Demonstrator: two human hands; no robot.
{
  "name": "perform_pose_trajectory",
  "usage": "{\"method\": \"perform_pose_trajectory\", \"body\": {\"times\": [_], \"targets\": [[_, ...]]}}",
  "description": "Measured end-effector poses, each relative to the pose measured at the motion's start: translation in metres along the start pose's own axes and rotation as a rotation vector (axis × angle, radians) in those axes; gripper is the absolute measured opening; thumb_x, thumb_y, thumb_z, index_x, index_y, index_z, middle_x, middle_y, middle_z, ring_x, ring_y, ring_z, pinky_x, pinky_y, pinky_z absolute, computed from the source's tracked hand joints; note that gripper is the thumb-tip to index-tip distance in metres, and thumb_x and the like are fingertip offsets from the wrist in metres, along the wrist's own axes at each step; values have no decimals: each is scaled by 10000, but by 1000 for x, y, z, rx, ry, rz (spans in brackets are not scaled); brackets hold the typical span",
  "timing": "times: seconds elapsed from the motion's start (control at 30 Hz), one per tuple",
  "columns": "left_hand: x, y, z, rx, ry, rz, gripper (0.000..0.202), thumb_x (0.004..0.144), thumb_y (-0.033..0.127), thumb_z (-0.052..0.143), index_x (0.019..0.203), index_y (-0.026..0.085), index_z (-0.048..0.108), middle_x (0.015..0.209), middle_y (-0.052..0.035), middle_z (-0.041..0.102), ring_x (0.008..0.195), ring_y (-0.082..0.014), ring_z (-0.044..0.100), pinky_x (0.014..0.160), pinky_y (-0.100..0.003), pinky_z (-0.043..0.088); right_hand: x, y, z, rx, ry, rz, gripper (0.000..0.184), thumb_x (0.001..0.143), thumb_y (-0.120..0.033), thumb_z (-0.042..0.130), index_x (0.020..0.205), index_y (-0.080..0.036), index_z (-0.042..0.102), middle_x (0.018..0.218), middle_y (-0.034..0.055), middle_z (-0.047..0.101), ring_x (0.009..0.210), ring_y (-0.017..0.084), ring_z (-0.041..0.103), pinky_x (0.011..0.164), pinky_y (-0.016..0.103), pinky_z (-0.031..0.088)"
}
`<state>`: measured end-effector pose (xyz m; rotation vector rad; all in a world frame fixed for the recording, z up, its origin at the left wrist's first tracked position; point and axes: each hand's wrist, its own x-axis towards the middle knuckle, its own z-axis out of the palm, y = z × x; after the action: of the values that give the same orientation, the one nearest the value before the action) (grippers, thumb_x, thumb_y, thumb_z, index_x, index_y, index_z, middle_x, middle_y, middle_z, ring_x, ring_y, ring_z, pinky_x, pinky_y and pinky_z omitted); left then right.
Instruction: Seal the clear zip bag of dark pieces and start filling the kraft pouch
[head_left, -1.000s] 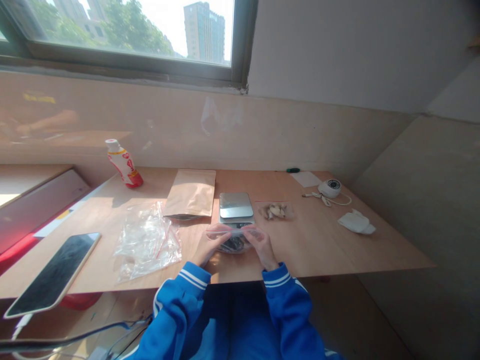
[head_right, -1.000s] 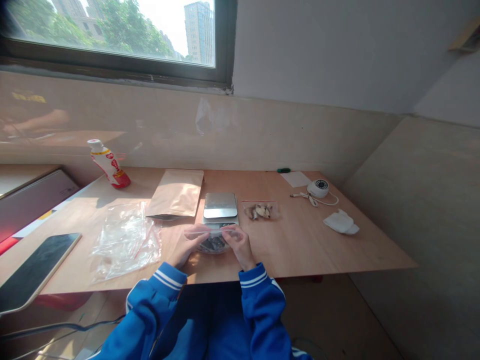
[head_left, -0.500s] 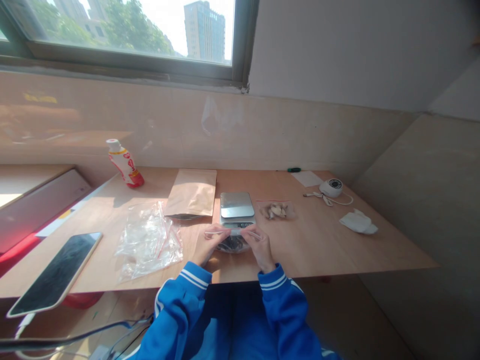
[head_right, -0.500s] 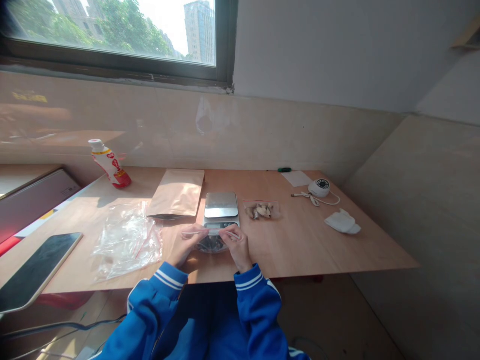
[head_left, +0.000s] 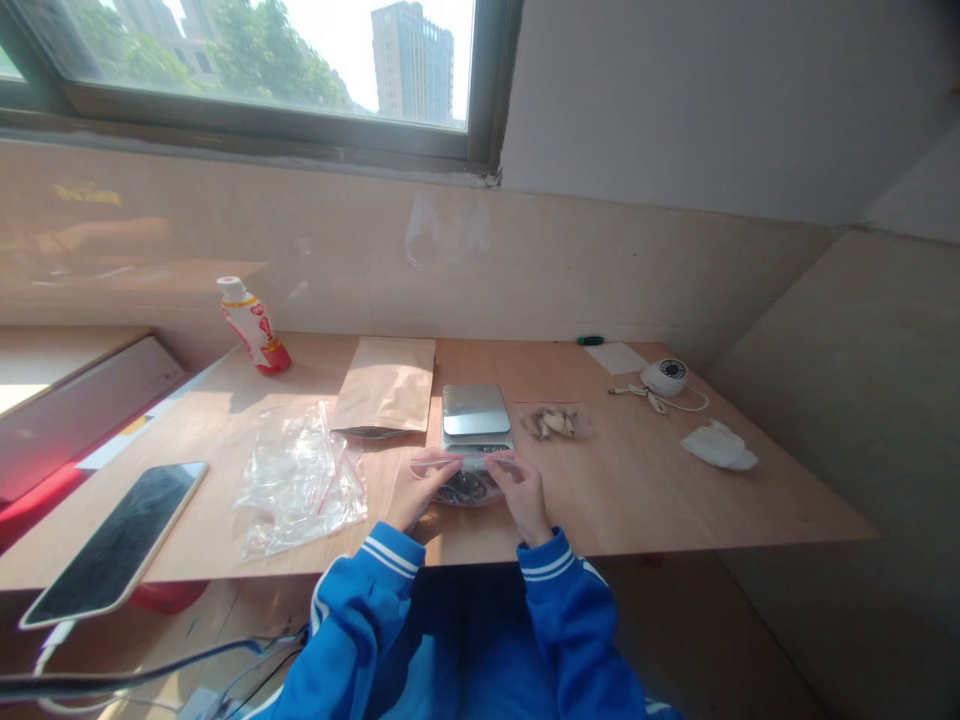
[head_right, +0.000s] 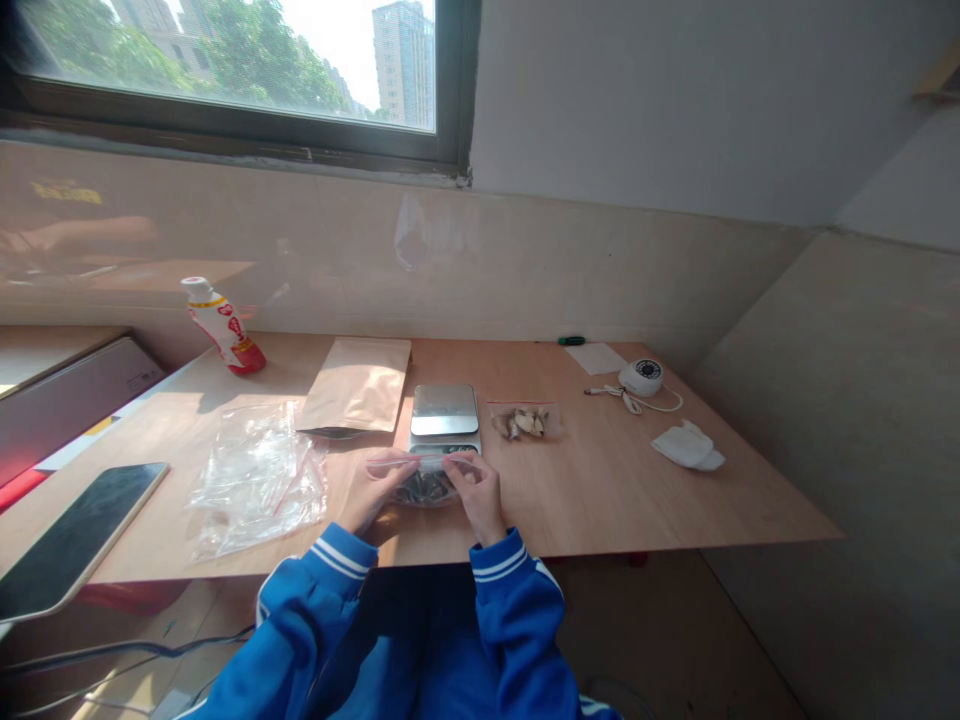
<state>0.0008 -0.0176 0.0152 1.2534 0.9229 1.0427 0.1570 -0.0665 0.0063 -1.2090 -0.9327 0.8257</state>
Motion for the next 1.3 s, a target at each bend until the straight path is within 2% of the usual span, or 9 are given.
{"method": "perform_pose_trajectory", "body": {"times": [0.37, 0.53, 0.7, 0.8, 0.87, 1.0, 1.17, 1.3], "targets": [[-5, 5, 2, 70, 44, 39, 279, 686, 415, 726, 716, 140, 686, 698, -37, 668, 690, -160, 624, 629, -240, 490, -1, -2, 1, -66, 60, -43, 252, 700, -397, 718, 740, -156, 659, 706, 20, 643, 687, 161, 610, 640, 271, 519], [-3, 3, 2, 87, 11, 44, 287, 711, 423, 701, 811, 153, 716, 824, -67, 710, 841, -210, 653, 751, -286, 513, 0, -2, 0, 7, 29, 8, 244, 693, -396, 726, 739, -167, 655, 684, 11, 650, 657, 155, 612, 602, 259, 524], [-1, 4, 1, 56, -60, 64, 336, 709, 417, 708, 906, 146, 701, 907, -93, 714, 901, -236, 655, 817, -331, 519, 1, 1, -2, 43, -116, 57, 326, 740, -409, 689, 978, -186, 695, 849, 46, 717, 766, 183, 661, 720, 306, 544], [-2, 4, 2, 48, -84, 62, 389, 689, 405, 730, 971, 142, 684, 917, -92, 713, 892, -235, 658, 799, -331, 529, 1, 1, -2, 10, -118, 16, 263, 728, -407, 697, 859, -180, 717, 850, 56, 711, 800, 199, 661, 751, 323, 546], [-2, 5, 2, 53, -89, 70, 357, 695, 394, 729, 946, 142, 688, 900, -84, 714, 881, -225, 657, 796, -320, 527, 1, 0, -1, -8, -112, -27, 224, 721, -395, 702, 784, -180, 717, 838, 53, 699, 811, 199, 654, 765, 324, 543], [-3, 6, 3, 56, -103, 94, 252, 720, 378, 711, 815, 145, 698, 816, -65, 709, 828, -202, 652, 784, -302, 517, 1, -1, 1, 6, -129, -43, 194, 708, -359, 717, 794, -185, 714, 842, 48, 682, 811, 191, 648, 765, 318, 545], [-4, 9, 2, 93, -126, 118, 239, 723, 377, 708, 779, 145, 700, 817, -65, 699, 827, -196, 639, 781, -293, 506, 1, 1, 2, 14, -94, -51, 166, 686, -332, 734, 740, -182, 688, 777, 26, 651, 757, 175, 643, 730, 302, 543], [-5, 11, 2, 150, -88, 121, 243, 703, 388, 720, 740, 149, 695, 793, -58, 680, 806, -189, 629, 758, -281, 501, -1, 0, 3, -16, -80, -88, 160, 705, -335, 716, 721, -181, 676, 736, 18, 644, 727, 168, 634, 691, 286, 531]]}}
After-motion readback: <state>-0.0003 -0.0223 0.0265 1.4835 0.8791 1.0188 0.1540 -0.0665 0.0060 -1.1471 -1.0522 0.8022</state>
